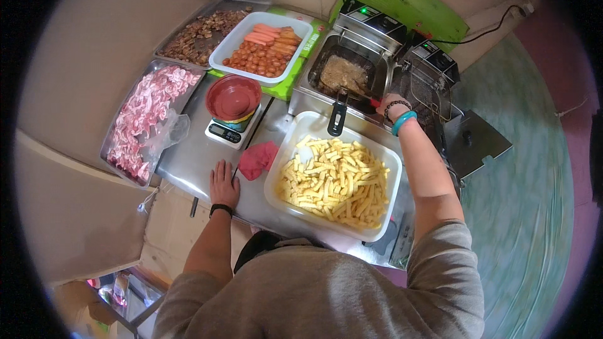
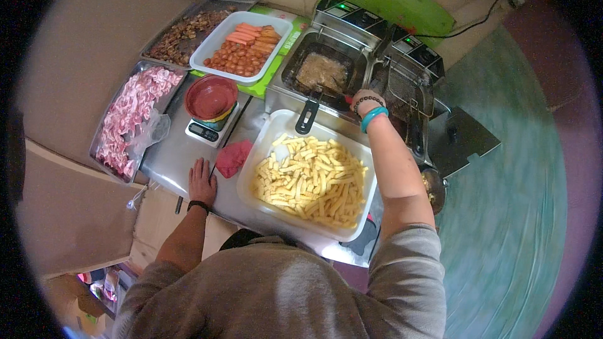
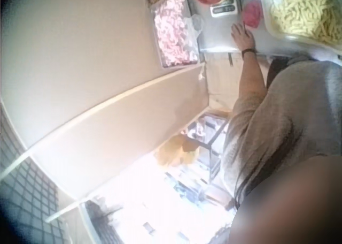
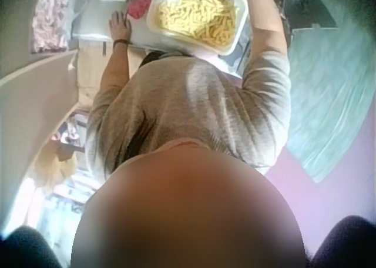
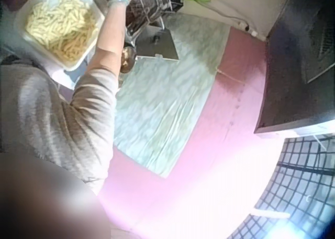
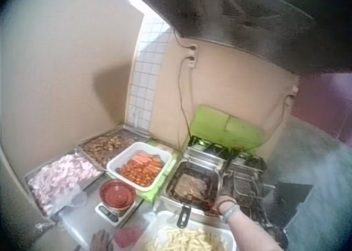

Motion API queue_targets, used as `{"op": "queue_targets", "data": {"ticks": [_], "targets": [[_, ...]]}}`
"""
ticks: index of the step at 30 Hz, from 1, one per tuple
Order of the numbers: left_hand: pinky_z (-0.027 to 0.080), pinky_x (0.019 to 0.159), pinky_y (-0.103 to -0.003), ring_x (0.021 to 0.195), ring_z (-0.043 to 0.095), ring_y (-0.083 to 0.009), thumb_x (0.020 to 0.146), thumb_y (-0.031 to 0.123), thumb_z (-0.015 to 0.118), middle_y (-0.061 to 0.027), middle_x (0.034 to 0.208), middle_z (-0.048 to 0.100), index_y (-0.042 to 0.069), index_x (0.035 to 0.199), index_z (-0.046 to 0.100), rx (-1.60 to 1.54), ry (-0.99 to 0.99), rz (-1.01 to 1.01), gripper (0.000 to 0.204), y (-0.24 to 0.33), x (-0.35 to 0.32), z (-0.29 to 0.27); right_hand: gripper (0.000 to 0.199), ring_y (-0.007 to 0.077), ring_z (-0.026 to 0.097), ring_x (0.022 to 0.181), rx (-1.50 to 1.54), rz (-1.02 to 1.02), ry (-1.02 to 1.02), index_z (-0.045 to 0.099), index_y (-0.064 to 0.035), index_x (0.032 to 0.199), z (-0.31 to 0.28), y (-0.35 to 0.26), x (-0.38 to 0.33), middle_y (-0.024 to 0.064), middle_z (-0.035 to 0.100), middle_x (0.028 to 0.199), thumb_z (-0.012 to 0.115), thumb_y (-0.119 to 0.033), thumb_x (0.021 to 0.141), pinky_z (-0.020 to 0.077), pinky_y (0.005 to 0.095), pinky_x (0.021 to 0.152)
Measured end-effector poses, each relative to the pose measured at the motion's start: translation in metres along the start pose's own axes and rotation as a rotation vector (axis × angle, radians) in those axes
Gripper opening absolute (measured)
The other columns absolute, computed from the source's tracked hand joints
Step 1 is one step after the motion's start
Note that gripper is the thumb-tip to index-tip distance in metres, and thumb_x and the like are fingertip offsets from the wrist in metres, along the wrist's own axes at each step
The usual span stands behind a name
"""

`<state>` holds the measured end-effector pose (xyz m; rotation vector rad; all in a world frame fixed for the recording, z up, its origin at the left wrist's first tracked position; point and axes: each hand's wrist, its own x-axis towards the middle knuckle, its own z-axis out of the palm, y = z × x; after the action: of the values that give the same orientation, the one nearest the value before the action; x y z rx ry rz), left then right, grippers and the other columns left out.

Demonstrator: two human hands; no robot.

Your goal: The person fries meat and fries in a deep fryer, then assembles a food order by placing lettuce and the fried items into a paper cone. They add a powdered seasoning and fold the cone to complete the order.

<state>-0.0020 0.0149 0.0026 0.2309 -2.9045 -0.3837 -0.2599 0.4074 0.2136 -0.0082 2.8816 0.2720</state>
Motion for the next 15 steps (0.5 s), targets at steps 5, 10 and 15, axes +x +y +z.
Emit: {"op": "queue_targets", "data": {"ticks": [5,10,15], "targets": [[0.020,0.103,-0.042,0.126,0.027,-0.0271,0.079,0.020,0.048,-0.0133,0.134,0.032,0.005,0.125,0.037,-0.011,0.011,-0.012,0.050,0.000,0.000,0.000,0.028,0.0299,0.058,0.094,0.033,0.064,0.112,0.063,-0.0069,0.095,-0.005,0.004,0.007,0.0142,0.060,0.101,0.056,-0.023,0.074,0.0473,0.0375,0.079],[0.019,0.104,-0.041,0.126,0.026,-0.0261,0.079,0.021,0.048,-0.0124,0.135,0.031,0.005,0.125,0.038,0.001,-0.046,-0.039,0.050,0.000,0.002,-0.002,0.034,0.0298,0.057,0.096,0.113,0.104,0.120,0.062,-0.0065,0.097,-0.012,0.013,0.015,0.0155,0.059,0.102,0.058,-0.031,0.074,0.0466,0.0383,0.081],[0.020,0.103,-0.041,0.126,0.026,-0.0261,0.079,0.021,0.048,-0.0123,0.135,0.030,0.005,0.125,0.038,-0.006,-0.023,-0.037,0.050,0.004,0.005,0.000,0.036,0.0301,0.056,0.098,0.111,0.132,0.043,0.062,-0.0058,0.099,0.003,0.011,0.037,0.0153,0.058,0.105,0.057,-0.032,0.074,0.0457,0.0382,0.082]]}}
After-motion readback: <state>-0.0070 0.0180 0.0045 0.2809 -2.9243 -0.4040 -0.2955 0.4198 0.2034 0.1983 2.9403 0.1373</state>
